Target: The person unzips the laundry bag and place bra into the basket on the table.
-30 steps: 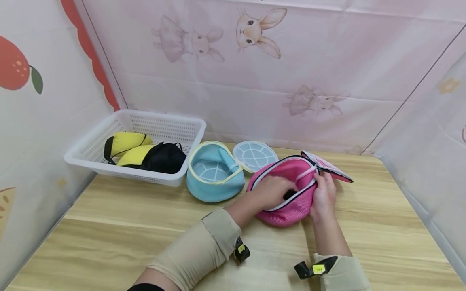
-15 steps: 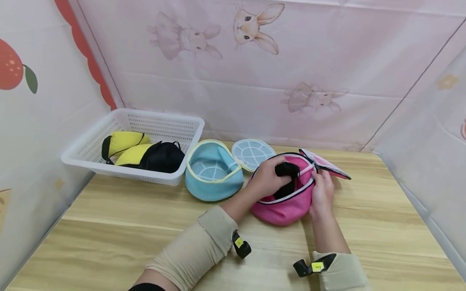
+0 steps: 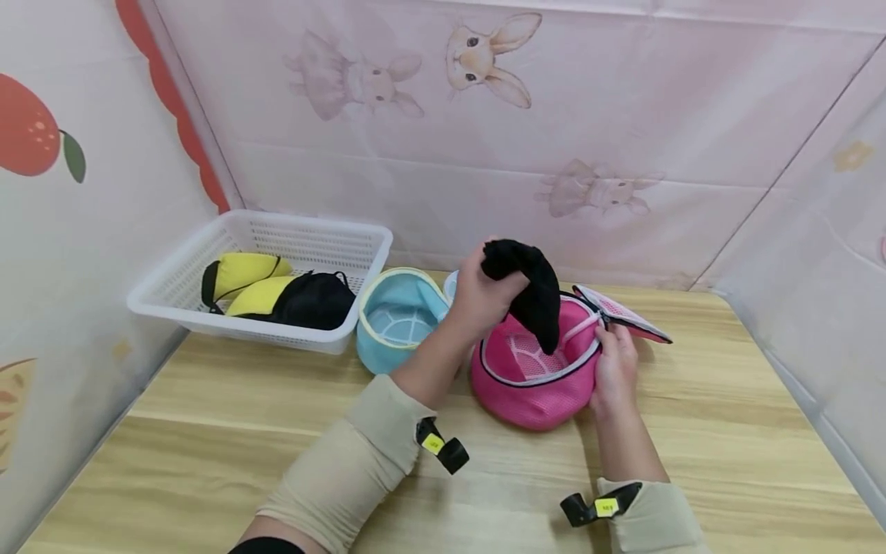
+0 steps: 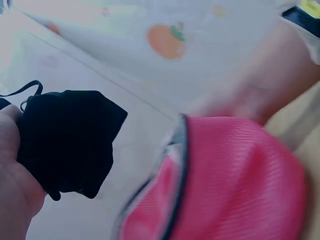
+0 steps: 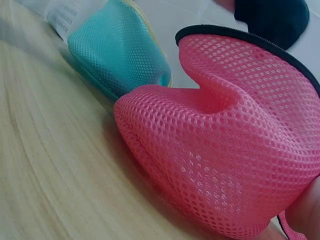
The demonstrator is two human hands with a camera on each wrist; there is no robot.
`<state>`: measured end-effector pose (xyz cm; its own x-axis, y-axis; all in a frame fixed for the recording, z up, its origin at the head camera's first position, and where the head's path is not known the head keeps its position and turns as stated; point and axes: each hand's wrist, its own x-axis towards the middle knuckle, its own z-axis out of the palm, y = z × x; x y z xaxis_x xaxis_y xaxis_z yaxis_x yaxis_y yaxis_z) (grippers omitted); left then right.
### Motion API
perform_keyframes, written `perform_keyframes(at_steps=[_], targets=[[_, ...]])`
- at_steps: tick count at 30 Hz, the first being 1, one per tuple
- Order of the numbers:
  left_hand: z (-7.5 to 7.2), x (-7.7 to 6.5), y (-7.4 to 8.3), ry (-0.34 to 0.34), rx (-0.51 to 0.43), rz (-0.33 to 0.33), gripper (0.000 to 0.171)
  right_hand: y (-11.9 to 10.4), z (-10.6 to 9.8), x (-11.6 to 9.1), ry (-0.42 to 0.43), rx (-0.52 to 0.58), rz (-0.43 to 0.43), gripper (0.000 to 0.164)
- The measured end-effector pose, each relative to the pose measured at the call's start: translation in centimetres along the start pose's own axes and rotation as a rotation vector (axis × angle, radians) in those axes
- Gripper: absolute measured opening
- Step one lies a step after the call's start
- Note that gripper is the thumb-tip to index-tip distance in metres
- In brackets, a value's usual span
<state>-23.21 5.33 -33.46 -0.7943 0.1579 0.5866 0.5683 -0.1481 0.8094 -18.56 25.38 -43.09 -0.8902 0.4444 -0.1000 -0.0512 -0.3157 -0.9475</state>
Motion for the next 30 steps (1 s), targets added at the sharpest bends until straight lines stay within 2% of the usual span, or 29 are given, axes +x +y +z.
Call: perform_keyframes(at_steps=[2,5,9,13,18,22,26,30], targets=[[-1.2,0.6,1.1,0.012,-0.005,0.037,0.021,0.0,-0.1,0.0,0.002,0.007,0.007,0.045],[-3.7,1.5,2.5,0.059,0.1,0.061,0.024,0.1,-0.1,0.1,0.015,0.014,0.008,0.037],[-7.9,2.2,3.6,0.145,0.259,0.05,0.027,0.0,0.0,0.1,0.027,0.015,0.012,0.03],[-12.4,2.7,4.1,0.188,0.304,0.047,0.029,-0.3,0.0,0.0,0.026,0.0,0.032,0.034],[-17.6,3.2,3.8,0.216,0.388,-0.061,0.031,-0.5,-0.1,0.0,0.042,-0.027,0.035,0.039],[-21.2,3.5,2.5,0.251,0.531,-0.175,0.04,-0.6,-0.2,0.0,0.046,-0.018,0.043,0.04],[-24.1,3.4,1.2,0.282,0.674,-0.343,0.062,-0.5,-0.1,-0.1,0.044,-0.016,0.057,0.037],[-26.2,2.8,0.2,0.329,0.708,-0.461,0.072,-0.2,0.1,-0.1,0.032,-0.041,0.079,0.043]])
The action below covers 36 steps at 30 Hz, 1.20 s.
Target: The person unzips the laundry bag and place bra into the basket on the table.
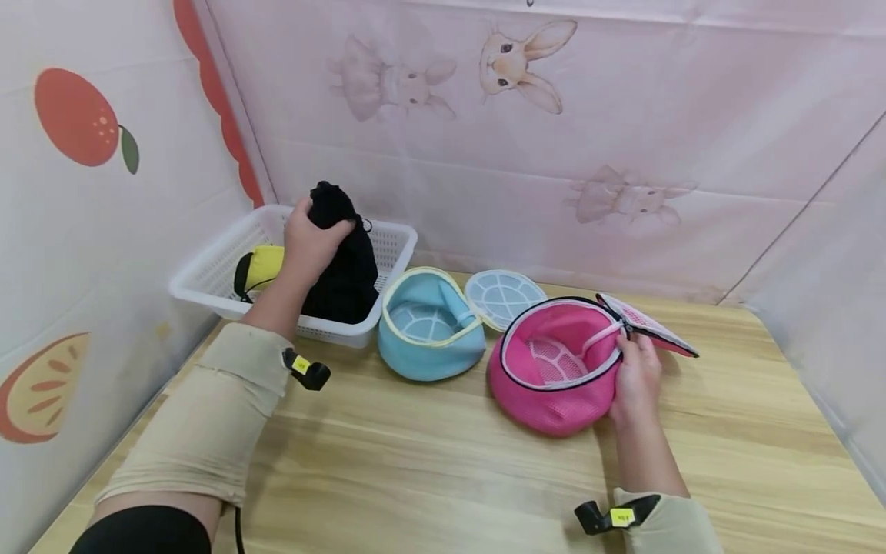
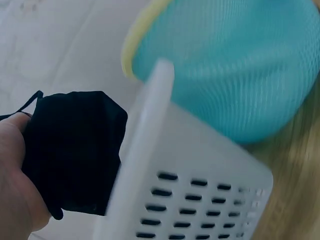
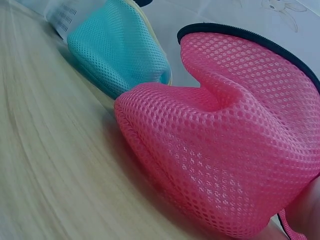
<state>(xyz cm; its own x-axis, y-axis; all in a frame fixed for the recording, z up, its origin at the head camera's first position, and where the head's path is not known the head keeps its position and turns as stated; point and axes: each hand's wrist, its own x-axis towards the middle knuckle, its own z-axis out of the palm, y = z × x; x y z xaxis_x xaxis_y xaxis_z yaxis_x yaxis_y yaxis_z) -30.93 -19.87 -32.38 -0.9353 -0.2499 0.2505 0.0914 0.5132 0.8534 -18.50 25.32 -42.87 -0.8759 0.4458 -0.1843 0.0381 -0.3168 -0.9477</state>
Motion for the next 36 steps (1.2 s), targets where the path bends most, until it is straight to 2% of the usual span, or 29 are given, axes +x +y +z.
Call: perform_keyframes(at_steps=[4,6,8,11,13,15,20,22,25,29,31,34,36], targets=[[0.2,0.5,-1.7,0.014,-0.007,-0.072,0.079,0.2,0.0,0.0,0.0,-0.02,0.002,0.047],[0.4,0.6,-2.6,-0.008,0.02,-0.104,0.083,0.3,-0.1,-0.1,0.006,-0.026,0.0,0.047],[0.6,0.7,-3.5,-0.065,0.087,-0.135,0.087,0.4,-0.1,-0.1,0.011,-0.033,-0.003,0.046],[0.8,0.8,-4.7,-0.211,0.256,-0.174,0.093,0.6,0.0,-0.1,0.018,-0.036,-0.01,0.044],[0.8,0.9,-5.1,-0.3,0.36,-0.187,0.094,0.7,0.0,0.1,0.02,-0.037,-0.02,0.044],[0.7,0.9,-5.4,-0.36,0.437,-0.19,0.094,0.8,0.1,0.4,0.018,-0.027,-0.046,0.045],[0.7,0.7,-5.1,-0.404,0.505,-0.176,0.092,0.9,0.0,1.5,0.027,0.007,-0.123,0.051],[0.9,0.5,-4.9,-0.409,0.524,-0.161,0.09,1.0,-0.1,1.9,0.041,-0.012,-0.12,0.052],[1.3,0.1,-4.6,-0.405,0.568,-0.14,0.086,1.0,-0.3,2.4,0.071,-0.104,-0.087,0.051],[1.6,-0.3,-4.2,-0.39,0.644,-0.115,0.083,0.6,-0.7,2.9,0.113,-0.296,-0.07,0.047],[1.5,-0.4,-4.1,-0.377,0.665,-0.104,0.083,0.1,-1.0,3.0,0.117,-0.378,-0.052,0.052],[1.1,-0.6,-3.9,-0.357,0.664,-0.103,0.083,-0.8,-1.8,3.2,0.058,-0.542,-0.044,0.066],[0.8,-0.7,-3.7,-0.348,0.653,-0.094,0.084,-1.3,-2.6,3.3,0.009,-0.717,-0.062,0.074]])
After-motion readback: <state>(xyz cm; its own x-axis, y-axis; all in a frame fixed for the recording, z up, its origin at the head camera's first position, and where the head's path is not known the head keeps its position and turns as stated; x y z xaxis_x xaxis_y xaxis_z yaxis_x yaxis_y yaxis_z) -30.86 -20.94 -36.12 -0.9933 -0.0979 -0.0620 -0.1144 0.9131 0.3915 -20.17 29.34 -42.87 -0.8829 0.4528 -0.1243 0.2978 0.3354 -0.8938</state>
